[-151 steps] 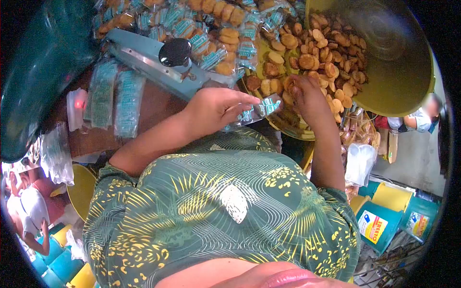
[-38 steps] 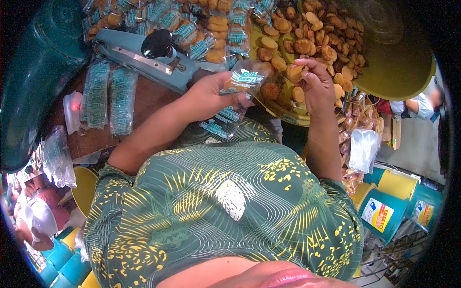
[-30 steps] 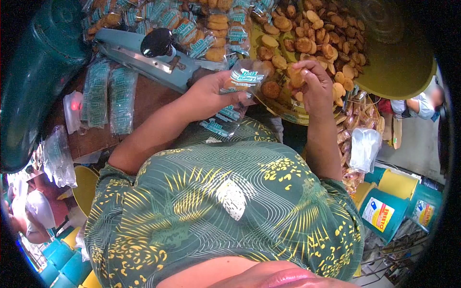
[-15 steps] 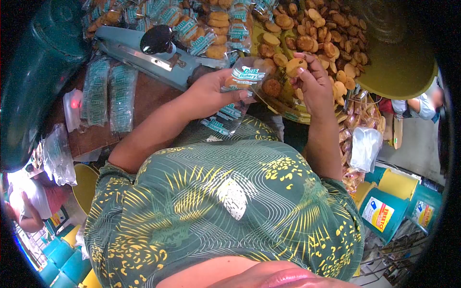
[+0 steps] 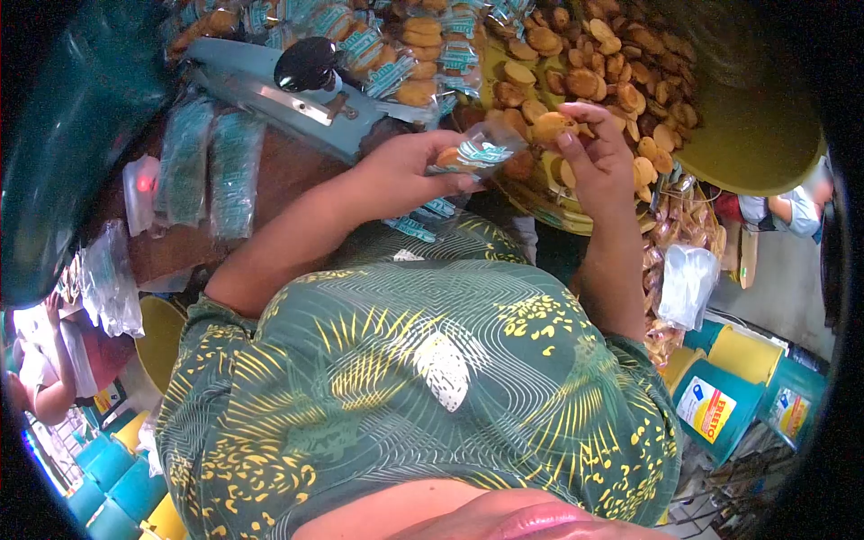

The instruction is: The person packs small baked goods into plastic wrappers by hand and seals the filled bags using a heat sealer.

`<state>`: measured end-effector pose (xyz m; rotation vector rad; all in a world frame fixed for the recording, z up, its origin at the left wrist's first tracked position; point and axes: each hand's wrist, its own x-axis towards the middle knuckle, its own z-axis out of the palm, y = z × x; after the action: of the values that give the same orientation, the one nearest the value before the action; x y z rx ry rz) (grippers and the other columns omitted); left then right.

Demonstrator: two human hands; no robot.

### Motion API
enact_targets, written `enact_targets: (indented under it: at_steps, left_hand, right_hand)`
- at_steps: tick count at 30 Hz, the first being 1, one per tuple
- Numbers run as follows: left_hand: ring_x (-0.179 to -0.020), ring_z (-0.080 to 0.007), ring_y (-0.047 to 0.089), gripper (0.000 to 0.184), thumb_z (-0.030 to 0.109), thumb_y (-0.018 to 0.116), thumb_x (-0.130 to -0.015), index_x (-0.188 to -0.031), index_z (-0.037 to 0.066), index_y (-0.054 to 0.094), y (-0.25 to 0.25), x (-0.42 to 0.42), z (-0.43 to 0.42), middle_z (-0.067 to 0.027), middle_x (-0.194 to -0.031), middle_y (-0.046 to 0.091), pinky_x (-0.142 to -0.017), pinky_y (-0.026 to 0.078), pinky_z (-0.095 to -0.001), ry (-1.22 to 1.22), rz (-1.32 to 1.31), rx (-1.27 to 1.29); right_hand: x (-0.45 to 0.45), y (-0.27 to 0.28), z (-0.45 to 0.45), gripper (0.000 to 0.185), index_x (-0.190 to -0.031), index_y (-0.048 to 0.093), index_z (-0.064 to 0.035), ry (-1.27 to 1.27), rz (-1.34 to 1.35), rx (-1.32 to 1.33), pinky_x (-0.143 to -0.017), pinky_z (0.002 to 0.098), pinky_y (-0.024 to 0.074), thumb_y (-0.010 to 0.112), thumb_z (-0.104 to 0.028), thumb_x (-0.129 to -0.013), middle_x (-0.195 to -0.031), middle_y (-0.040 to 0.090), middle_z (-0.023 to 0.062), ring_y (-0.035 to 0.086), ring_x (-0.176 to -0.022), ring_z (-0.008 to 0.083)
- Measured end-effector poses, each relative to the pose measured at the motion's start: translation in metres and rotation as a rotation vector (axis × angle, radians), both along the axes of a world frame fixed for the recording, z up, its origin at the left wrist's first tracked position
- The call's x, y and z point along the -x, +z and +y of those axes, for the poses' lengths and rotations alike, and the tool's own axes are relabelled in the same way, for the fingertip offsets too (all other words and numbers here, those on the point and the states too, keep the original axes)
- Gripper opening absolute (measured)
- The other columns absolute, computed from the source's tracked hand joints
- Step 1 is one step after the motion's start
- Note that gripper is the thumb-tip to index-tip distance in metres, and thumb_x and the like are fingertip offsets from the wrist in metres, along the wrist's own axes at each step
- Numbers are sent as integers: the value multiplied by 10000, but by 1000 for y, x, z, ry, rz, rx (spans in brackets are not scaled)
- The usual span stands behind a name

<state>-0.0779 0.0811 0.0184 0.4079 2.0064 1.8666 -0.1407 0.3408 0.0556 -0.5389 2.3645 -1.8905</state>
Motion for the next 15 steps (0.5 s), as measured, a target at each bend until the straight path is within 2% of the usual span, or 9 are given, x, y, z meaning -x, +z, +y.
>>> enact_targets:
  at_steps: [3,6,10,13,15]
  left_hand:
    - [-1022,-103,588,385,183,676,-914,-1244,26,552,2,2,-1,-56,-1103,667,-923,464,-292,-92,-12,48]
    - [-1043,-104,577,417,176,677,-917,-1268,18,515,-2,1,3,-52,-1126,648,-946,452,-292,-122,-83,-53]
    - [-1047,-110,576,443,174,689,-908,-1275,18,494,7,-2,3,-42,-1125,633,-963,443,-300,-87,-145,-109]
    - [-1045,-119,575,451,188,708,-895,-1264,29,503,9,-2,5,-38,-1124,627,-957,443,-300,-92,-127,-160]
    - [-1034,-129,579,490,208,736,-873,-1267,35,501,11,-1,5,-36,-1122,625,-951,446,-301,-57,-80,-108]
  right_hand:
    - [1,8,-11,236,-1043,623,-54,78,297,-20,-905,316,476,727,-80,-832,-1043,651,70,627,-993,185]
    - [0,25,-22,213,-973,641,-56,418,390,-140,-912,327,476,749,-53,-789,-1034,655,92,634,-981,232]
    - [0,28,-30,189,-958,644,-36,398,254,-305,-874,334,480,733,-121,-814,-985,663,108,629,-979,214]
    - [-1,27,-38,200,-964,649,-30,391,194,-312,-851,344,483,726,-150,-824,-953,657,113,628,-958,221]
    - [-4,27,-47,198,-961,654,-32,402,266,-264,-853,352,484,729,-147,-819,-939,652,111,627,-947,242]
